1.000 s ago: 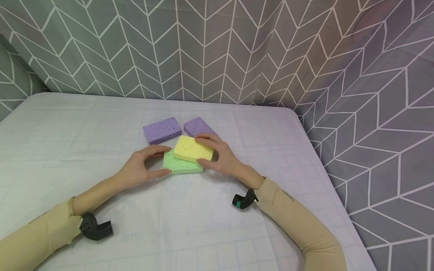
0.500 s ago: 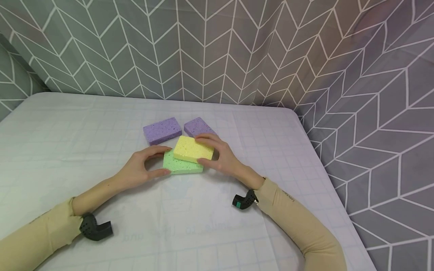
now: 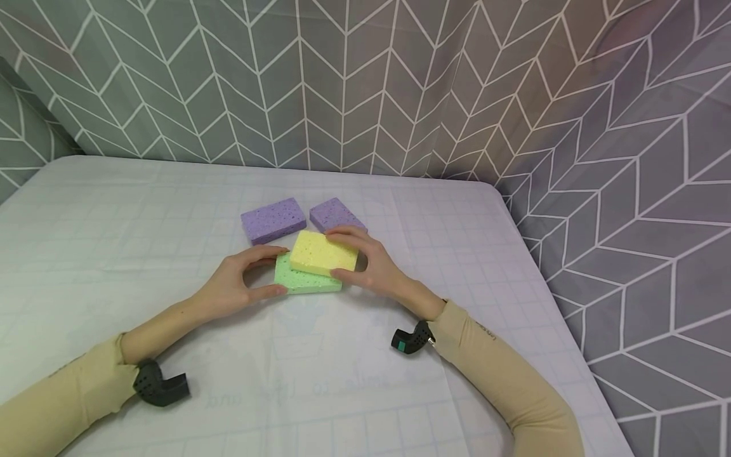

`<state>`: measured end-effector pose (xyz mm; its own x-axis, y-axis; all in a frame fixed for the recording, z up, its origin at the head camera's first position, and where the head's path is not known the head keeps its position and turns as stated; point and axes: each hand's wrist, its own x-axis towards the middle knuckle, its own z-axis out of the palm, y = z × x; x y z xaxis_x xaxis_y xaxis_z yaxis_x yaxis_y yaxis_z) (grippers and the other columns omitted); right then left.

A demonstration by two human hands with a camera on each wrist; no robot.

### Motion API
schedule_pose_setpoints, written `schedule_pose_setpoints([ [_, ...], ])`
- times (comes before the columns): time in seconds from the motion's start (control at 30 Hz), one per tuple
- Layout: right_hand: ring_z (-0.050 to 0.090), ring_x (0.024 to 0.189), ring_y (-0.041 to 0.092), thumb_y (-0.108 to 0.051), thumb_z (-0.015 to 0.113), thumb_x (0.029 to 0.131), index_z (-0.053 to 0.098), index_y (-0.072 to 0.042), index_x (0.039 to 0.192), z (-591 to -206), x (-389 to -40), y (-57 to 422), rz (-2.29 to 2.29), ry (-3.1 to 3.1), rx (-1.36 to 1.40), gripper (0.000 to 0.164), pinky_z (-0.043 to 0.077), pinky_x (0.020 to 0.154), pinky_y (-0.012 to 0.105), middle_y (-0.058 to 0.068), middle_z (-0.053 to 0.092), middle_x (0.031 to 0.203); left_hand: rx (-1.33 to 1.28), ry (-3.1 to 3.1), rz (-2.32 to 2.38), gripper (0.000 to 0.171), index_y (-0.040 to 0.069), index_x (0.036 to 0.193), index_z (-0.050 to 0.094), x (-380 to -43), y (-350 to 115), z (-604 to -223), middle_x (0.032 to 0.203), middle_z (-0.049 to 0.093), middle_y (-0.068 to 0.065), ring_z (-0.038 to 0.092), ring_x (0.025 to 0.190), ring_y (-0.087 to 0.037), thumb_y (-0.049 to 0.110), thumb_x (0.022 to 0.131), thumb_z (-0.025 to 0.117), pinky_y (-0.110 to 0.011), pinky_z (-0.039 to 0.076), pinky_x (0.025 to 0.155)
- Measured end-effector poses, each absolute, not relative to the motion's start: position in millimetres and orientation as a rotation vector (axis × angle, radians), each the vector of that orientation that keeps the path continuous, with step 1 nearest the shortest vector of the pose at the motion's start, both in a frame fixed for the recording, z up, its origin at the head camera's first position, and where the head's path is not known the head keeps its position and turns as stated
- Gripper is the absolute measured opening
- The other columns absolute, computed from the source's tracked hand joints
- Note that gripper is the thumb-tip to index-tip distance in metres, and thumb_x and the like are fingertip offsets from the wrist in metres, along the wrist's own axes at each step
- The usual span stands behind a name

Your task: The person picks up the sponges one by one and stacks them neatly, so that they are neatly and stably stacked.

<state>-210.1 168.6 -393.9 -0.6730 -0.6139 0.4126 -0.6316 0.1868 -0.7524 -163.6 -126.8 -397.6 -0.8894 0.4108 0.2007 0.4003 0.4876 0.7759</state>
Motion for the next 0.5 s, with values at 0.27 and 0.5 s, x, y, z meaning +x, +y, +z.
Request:
schedule_pose_setpoints([
  [0.27,0.041,0.140,0.024,-0.005,0.076,0.083,0.055,-0.005,0.141,-394.1,-210.0,167.5,1.527,-2.417,1.280,0.062,0.027,0.122,0.048,0.009,0.051,0.146,0.726,2.678,1.424,0.069,0.007,0.139,0.056,-164.2,-126.8,-398.5,0.138,0.060,-0.009,0.058,0.127,-0.027,0.027,0.080,0.086,-0.045,0.047,0.111],
  [0.5,0.041,0.140,0.027,-0.001,0.076,0.081,0.054,-0.003,0.141,-394.1,-210.1,167.6,1.544,-2.414,1.295,0.064,0.026,0.122,0.050,0.012,0.051,0.146,0.740,2.686,1.418,0.072,0.007,0.141,0.054,-164.7,-127.0,-399.7,0.139,0.059,-0.010,0.059,0.126,-0.027,0.027,0.080,0.086,-0.045,0.048,0.110],
])
